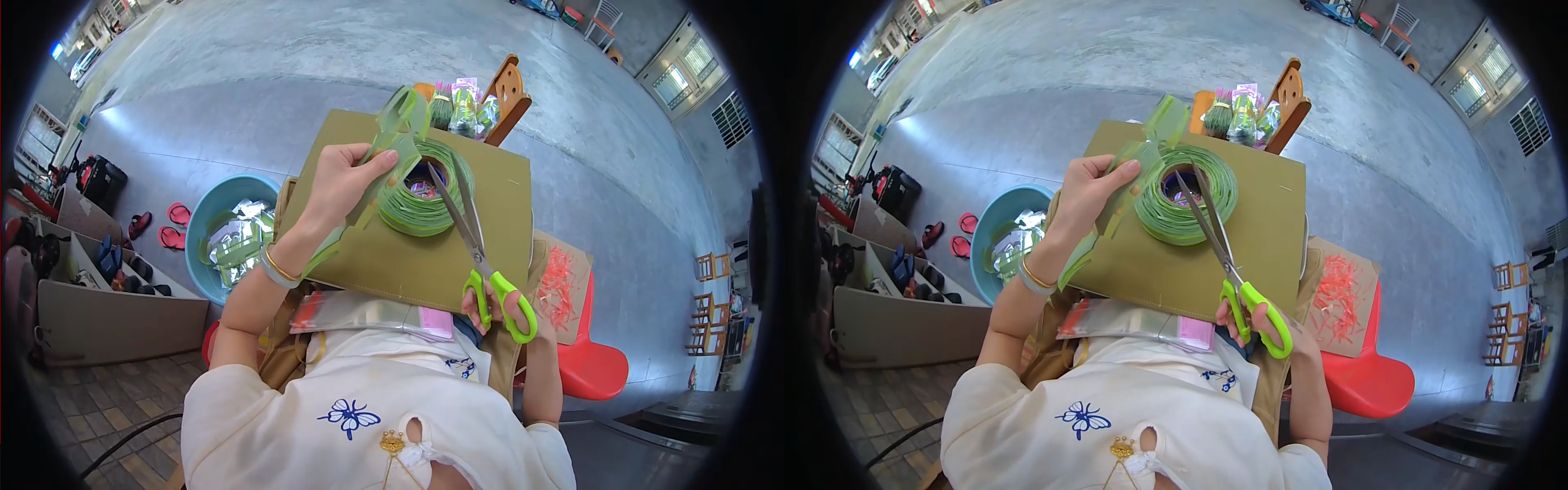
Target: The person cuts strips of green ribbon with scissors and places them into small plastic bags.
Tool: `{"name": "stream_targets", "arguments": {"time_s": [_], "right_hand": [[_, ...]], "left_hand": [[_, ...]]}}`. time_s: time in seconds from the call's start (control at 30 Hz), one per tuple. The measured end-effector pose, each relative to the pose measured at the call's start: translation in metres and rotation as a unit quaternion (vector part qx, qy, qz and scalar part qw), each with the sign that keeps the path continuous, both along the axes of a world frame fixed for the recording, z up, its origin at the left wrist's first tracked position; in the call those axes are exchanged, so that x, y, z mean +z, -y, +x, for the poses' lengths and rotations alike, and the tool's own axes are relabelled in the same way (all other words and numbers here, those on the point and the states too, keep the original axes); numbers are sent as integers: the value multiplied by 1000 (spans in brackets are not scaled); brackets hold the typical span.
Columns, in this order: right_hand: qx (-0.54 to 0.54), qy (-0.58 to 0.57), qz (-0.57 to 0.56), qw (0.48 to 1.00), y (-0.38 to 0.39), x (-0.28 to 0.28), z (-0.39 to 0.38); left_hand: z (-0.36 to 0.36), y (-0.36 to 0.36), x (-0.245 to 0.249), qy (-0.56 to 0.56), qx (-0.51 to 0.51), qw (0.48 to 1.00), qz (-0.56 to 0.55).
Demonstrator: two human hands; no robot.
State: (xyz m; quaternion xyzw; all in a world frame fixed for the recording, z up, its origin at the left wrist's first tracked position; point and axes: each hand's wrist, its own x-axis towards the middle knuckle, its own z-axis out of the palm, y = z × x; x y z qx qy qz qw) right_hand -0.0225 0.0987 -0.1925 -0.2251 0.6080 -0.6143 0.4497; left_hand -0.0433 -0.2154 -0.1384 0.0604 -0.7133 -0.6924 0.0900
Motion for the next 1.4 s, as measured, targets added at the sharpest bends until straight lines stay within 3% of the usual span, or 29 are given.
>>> {"name": "stream_targets", "arguments": {"time_s": [0.13, 0.27, 0.37, 0.47, 0.57, 0.77, 0.87, 0.97, 1.0, 1.07, 1.1, 1.13, 1.2, 1.23, 1.33, 1.4], "right_hand": [[16, 21, -12, 1000, 29, 7, 3], [-8, -39, -15, 999, 45, 6, 1], [-30, -26, 58, 998, 54, 18, 3], [-21, -33, 61, 997, 53, 16, 2], [-13, -56, -27, 998, 48, 0, 1], [-35, -39, 6, 999, 53, 9, 2], [-56, 63, -2, 996, 50, 9, -1], [-84, 40, 12, 996, 46, 8, -4], [-139, 14, 14, 990, 45, 8, -5], [-249, -40, 19, 967, 44, 12, -9], [-290, -150, 123, 937, 42, 22, -17], [-324, -288, 175, 884, 37, 18, -27], [-364, -538, 267, 712, 21, -5, -48], [-371, -495, 318, 718, 13, -13, -51], [-322, -543, 409, 658, -5, -49, -57], [-302, -554, 346, 694, 1, -40, -55]], "left_hand": [[11, -10, -6, 47, -44, 998, -9], [20, -15, 0, 76, -55, 995, -31], [21, -13, -4, 76, -59, 995, -40], [23, -13, -5, 77, -55, 995, -34], [23, -14, -5, 72, -52, 996, -25], [23, -15, -6, 69, -49, 996, -22], [23, -13, -9, 64, -47, 997, -13], [23, -8, -6, 70, -58, 996, -20], [25, -6, -3, 74, -64, 995, -26], [30, 2, 17, 94, -117, 986, -67], [33, 8, 29, 103, -146, 980, -87], [37, 16, 40, 121, -179, 972, -95], [46, 36, 62, 104, -241, 962, -70], [51, 42, 74, 70, -269, 960, -36], [66, 25, 122, -57, -192, 979, 33], [59, 10, 142, -102, -170, 980, 15]]}}
